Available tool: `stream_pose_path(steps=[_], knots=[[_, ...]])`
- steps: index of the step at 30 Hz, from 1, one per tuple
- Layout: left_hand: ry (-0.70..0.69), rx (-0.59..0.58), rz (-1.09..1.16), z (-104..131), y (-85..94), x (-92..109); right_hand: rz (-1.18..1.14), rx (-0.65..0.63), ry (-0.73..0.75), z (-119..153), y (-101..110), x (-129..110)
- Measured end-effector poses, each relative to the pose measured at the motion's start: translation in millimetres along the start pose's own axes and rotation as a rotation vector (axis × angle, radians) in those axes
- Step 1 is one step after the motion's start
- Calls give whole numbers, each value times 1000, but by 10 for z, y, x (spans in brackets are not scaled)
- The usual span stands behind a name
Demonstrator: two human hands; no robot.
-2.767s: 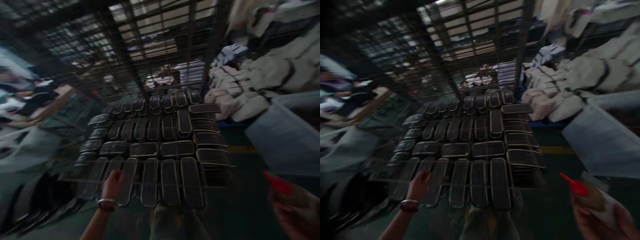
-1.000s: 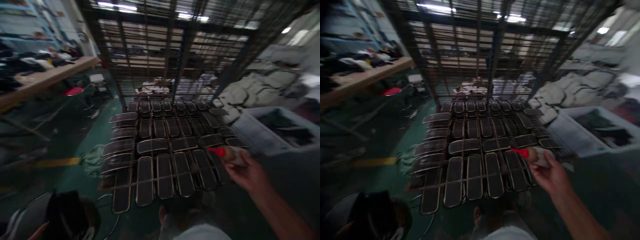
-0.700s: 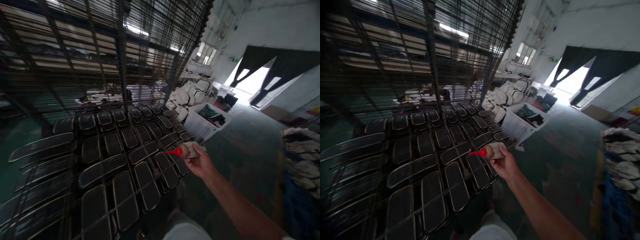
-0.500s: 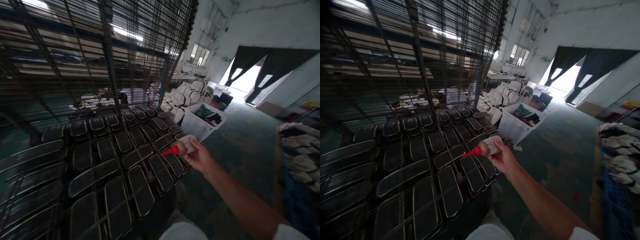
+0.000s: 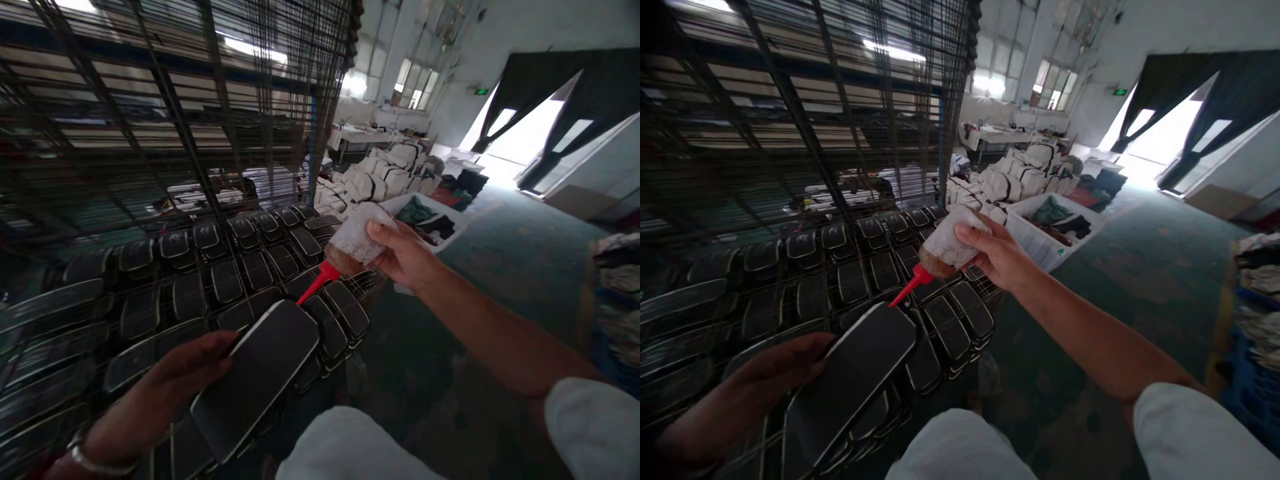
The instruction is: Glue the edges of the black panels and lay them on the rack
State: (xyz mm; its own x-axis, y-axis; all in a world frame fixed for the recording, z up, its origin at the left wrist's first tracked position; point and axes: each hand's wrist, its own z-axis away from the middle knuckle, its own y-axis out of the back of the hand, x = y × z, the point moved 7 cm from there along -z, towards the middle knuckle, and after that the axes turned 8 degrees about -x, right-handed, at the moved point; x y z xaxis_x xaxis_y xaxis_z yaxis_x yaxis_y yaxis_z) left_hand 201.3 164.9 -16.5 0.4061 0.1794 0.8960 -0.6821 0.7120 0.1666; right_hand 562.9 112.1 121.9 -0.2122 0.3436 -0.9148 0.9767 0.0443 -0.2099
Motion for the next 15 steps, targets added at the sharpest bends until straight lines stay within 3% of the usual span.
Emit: stream_pose_path(steps=[4, 15], knots=[[38, -5, -13, -25, -30, 175, 54, -82, -2, -48, 66, -68], [97, 101, -17, 56, 40, 134, 42, -117, -25, -66, 72, 65]])
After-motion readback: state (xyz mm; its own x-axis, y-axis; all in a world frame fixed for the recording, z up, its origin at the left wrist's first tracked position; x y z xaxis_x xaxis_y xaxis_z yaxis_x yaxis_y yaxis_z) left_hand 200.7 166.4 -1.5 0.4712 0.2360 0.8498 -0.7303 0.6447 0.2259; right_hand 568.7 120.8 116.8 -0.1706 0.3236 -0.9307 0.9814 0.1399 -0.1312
